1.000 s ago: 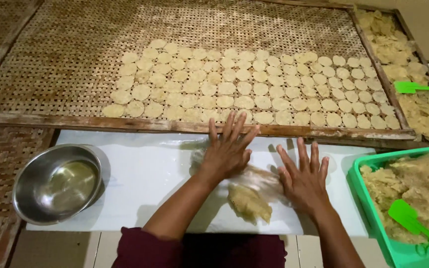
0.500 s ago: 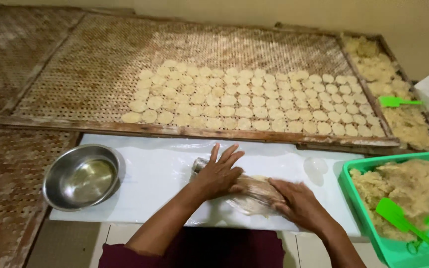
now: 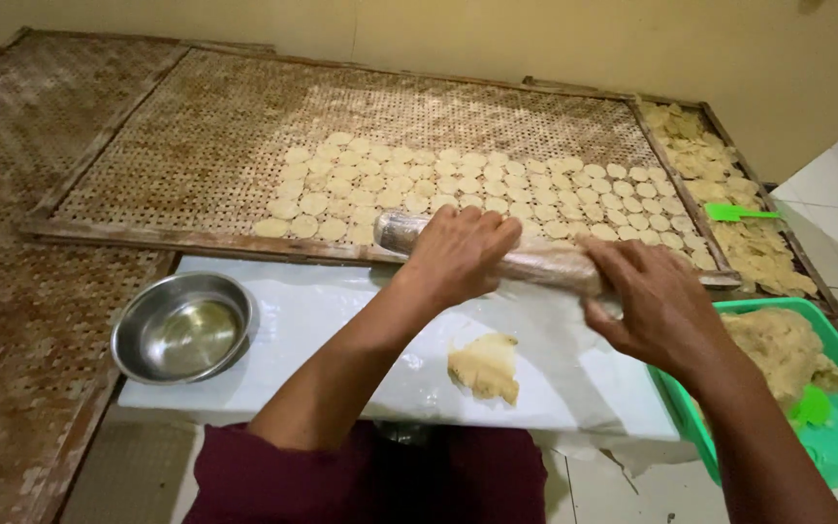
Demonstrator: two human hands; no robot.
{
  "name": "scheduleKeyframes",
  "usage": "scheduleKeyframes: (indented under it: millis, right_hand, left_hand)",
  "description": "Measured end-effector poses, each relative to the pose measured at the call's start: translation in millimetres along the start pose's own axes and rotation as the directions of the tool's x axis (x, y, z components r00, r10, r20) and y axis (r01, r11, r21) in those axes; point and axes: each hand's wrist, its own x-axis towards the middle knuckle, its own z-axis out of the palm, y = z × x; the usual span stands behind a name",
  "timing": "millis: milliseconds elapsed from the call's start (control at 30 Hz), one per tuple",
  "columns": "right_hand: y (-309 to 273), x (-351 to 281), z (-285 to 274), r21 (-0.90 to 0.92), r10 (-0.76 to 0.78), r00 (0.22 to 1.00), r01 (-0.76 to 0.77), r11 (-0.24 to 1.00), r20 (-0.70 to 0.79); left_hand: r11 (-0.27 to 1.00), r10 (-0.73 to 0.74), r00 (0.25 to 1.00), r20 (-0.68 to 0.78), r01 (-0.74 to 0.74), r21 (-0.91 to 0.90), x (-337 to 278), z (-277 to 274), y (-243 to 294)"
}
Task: Shaping small rounds of dough and placing them onto a bamboo drying rack.
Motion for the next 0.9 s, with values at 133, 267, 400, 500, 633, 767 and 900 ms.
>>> scheduleKeyframes:
  millis: [133, 267, 400, 500, 633, 767, 900]
  right_hand:
    - [-17.6, -9.7, -3.3, -0.202, -0.061, 0.993, 0.039, 0.979, -0.103]
    - [-22.0, -7.1, -0.7, -0.362, -0.119, 0.943, -0.002, 0.932, -0.311]
    - [-25.8, 4.7, -11.5, 0.292, 0.071, 0.954, -0.159, 0.943, 0.291]
    - [-33.9, 0.2, -13.9, 0.561, 0.067, 0.838, -0.420, 0.714, 0.541]
    - [-0.8, -5.8, 43.3, 0.751, 0.200, 0.972, -0.222, 0.622, 0.122]
    - [8.4, -16.7, 157.3, 0.542, 0.282, 0.957, -0.201, 0.816, -0.071]
    - [-10.5, -38.3, 216.7, 0.112, 0.151, 0.962, -0.180, 0.977, 0.226]
  left_hand:
    - [0.996, -0.013, 0.953, 0.302, 0.040, -0.081, 7.6, -40.7, 7.7]
    - [0.970, -0.027, 0.817, 0.576, 0.161, -0.183, 5.5, -63.6, 19.7]
    - [0.992, 0.091, 0.899, 0.428, -0.119, 0.038, -10.6, -43.2, 28.1]
    - [0.975, 0.160, 0.909, 0.385, -0.206, 0.083, -14.8, -3.9, 14.6]
    - [0.998, -0.050, 0.931, 0.361, 0.029, 0.061, -28.8, 35.1, -45.0]
    - [0.977, -0.214, 0.956, 0.199, 0.212, 0.032, -55.5, -8.1, -66.9]
    - [0.967, -0.248, 0.956, 0.157, 0.254, -0.020, -74.7, 18.4, -80.1]
